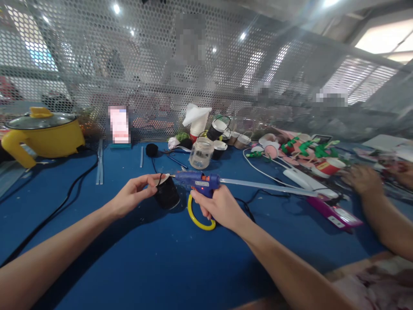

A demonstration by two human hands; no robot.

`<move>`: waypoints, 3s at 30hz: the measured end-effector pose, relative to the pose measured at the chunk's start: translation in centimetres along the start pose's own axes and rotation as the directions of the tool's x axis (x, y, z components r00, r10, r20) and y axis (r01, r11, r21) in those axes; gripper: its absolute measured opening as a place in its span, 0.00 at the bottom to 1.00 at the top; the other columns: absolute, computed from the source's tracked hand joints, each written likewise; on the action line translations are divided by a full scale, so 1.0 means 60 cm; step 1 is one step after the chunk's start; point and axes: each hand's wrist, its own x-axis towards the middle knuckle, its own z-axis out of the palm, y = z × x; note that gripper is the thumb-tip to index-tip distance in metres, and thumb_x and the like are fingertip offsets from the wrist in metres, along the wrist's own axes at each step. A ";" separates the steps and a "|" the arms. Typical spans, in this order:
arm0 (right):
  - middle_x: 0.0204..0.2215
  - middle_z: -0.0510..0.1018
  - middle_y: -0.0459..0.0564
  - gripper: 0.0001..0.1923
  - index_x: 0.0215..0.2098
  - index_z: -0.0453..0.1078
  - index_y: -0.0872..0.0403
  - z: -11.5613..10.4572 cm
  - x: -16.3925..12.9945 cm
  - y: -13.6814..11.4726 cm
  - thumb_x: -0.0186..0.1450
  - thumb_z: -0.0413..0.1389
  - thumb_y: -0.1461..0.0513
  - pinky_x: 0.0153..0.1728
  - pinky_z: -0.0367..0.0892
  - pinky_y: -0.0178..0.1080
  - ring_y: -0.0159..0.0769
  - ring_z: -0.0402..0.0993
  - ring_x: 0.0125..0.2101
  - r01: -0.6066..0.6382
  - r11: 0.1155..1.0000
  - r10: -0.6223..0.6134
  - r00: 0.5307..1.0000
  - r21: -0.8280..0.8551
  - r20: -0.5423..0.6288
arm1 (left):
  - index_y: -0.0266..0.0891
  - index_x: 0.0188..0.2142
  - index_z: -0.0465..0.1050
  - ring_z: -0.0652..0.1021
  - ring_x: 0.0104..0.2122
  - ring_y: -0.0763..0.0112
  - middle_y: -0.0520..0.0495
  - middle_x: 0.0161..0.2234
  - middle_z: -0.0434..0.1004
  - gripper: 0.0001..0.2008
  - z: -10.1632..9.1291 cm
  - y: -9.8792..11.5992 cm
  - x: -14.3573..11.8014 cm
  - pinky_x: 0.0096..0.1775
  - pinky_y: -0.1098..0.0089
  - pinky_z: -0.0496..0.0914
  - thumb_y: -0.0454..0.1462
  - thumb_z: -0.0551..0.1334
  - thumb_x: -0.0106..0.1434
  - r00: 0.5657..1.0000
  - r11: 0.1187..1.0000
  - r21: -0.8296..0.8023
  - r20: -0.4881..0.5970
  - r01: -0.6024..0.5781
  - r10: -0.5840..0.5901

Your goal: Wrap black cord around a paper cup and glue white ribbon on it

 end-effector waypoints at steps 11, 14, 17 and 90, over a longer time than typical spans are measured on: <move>0.07 0.62 0.40 0.17 0.14 0.58 0.54 -0.001 0.006 0.001 0.58 0.50 0.58 0.13 0.60 0.29 0.24 0.58 0.09 0.019 1.000 -0.019 1.000 -0.016 -0.011 | 0.38 0.23 0.66 0.65 0.53 0.56 0.40 0.50 0.70 0.10 -0.003 -0.001 0.003 0.54 0.55 0.53 0.41 0.63 0.52 1.000 1.000 0.020 -0.016 0.003 -0.003; 0.07 0.62 0.40 0.17 0.14 0.57 0.54 -0.001 0.006 0.001 0.58 0.50 0.58 0.13 0.60 0.28 0.24 0.58 0.09 0.020 1.000 -0.020 1.000 -0.018 -0.012 | 0.38 0.22 0.66 0.65 0.53 0.56 0.40 0.50 0.70 0.10 -0.002 0.000 0.002 0.54 0.56 0.52 0.41 0.64 0.51 1.000 1.000 0.016 -0.012 0.009 -0.009; 0.07 0.61 0.39 0.16 0.14 0.57 0.54 -0.001 0.002 -0.001 0.58 0.50 0.58 0.13 0.59 0.28 0.24 0.58 0.09 0.018 0.999 -0.018 1.000 -0.027 -0.013 | 0.38 0.23 0.66 0.65 0.53 0.57 0.41 0.50 0.70 0.10 -0.001 0.000 0.002 0.54 0.56 0.51 0.41 0.63 0.52 1.000 1.000 0.003 -0.001 0.007 -0.007; 0.07 0.67 0.48 0.23 0.17 0.63 0.54 -0.133 0.206 0.014 0.59 0.48 0.47 0.15 0.63 0.35 0.33 0.66 0.11 -0.193 0.981 0.187 0.942 0.006 -0.280 | 0.38 0.25 0.63 0.65 0.52 0.56 0.36 0.51 0.66 0.12 -0.005 -0.006 -0.001 0.53 0.55 0.54 0.44 0.60 0.53 0.997 0.977 0.198 0.023 -0.080 0.077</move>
